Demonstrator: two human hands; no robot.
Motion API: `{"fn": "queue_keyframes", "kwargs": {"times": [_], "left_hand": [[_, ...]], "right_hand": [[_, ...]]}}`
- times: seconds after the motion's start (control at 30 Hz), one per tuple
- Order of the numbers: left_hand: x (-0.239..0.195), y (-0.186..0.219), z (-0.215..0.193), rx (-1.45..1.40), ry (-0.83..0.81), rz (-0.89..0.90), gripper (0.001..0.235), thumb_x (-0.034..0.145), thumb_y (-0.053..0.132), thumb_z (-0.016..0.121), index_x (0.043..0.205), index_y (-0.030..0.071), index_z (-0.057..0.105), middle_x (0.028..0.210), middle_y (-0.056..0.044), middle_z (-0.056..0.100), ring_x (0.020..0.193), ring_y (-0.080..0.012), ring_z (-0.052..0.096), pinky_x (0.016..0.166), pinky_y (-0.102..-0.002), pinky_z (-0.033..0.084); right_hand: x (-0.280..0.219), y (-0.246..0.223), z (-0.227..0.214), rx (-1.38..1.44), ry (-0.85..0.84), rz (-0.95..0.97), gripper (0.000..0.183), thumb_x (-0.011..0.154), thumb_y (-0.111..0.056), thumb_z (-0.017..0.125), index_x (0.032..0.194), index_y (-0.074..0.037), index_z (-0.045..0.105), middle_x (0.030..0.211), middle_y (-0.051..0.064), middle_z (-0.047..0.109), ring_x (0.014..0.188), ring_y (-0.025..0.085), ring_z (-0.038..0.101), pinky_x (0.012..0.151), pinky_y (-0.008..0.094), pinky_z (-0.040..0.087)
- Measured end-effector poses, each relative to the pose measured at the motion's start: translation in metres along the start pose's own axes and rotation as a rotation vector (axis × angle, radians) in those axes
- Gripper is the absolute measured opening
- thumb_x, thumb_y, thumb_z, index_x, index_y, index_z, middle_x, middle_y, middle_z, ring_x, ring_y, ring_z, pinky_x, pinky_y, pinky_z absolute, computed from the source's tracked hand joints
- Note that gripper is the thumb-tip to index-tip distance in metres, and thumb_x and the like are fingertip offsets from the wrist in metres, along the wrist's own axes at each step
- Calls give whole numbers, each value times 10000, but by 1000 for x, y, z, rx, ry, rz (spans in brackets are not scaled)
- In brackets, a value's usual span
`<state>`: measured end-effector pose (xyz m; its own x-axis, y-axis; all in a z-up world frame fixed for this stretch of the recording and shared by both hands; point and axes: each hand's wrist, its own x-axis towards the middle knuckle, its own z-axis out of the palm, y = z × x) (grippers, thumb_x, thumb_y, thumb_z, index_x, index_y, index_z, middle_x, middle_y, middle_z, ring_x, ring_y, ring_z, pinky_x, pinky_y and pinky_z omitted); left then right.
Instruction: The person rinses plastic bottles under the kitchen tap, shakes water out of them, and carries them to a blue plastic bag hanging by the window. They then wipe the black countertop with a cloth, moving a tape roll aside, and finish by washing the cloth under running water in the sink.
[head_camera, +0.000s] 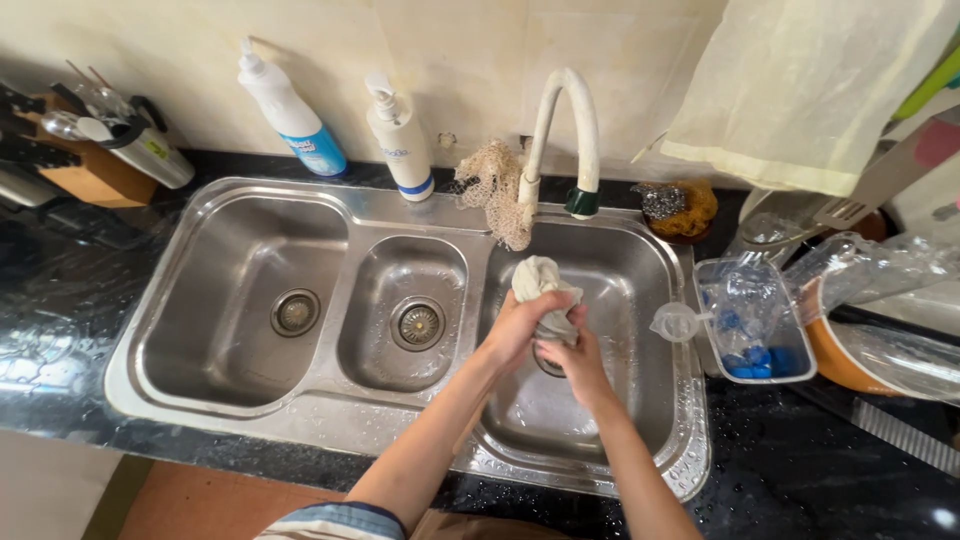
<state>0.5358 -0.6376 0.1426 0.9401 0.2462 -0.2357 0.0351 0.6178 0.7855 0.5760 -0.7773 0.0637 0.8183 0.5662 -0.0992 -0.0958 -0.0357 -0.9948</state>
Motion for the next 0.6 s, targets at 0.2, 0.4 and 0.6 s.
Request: {"fn": "queue_keyframes", "kwargs": {"times": [0.2,0.4,0.6], "left_hand": [[-10,33,-24,583,-128,-5,550,756,225,776,1254,47,625,1083,-94,715,987,-202,695,871,-322,579],[-18,37,-20,1247,-396,-140,793,538,330,934,1216,38,644,1135,-150,717,1043,-280,690,939,-357,537],[4,5,-31,1604,-515,-255,591,646,317,808,1145,11,731,1118,-223,781,1019,-320,744,938,-385,587]], "right_hand": [[-1,-22,-22,-225,-98,247,498,825,-31,744,1311,21,645,1068,194,734,875,313,753,697,432,563],[-10,-95,-10,-850,-195,-119,633,691,16,799,1278,-68,577,1176,149,744,1008,272,772,882,396,628],[-18,-102,6,-1332,-191,-779,1133,500,-137,888,1503,-255,375,1538,197,420,1316,404,534,1058,538,402]]}}
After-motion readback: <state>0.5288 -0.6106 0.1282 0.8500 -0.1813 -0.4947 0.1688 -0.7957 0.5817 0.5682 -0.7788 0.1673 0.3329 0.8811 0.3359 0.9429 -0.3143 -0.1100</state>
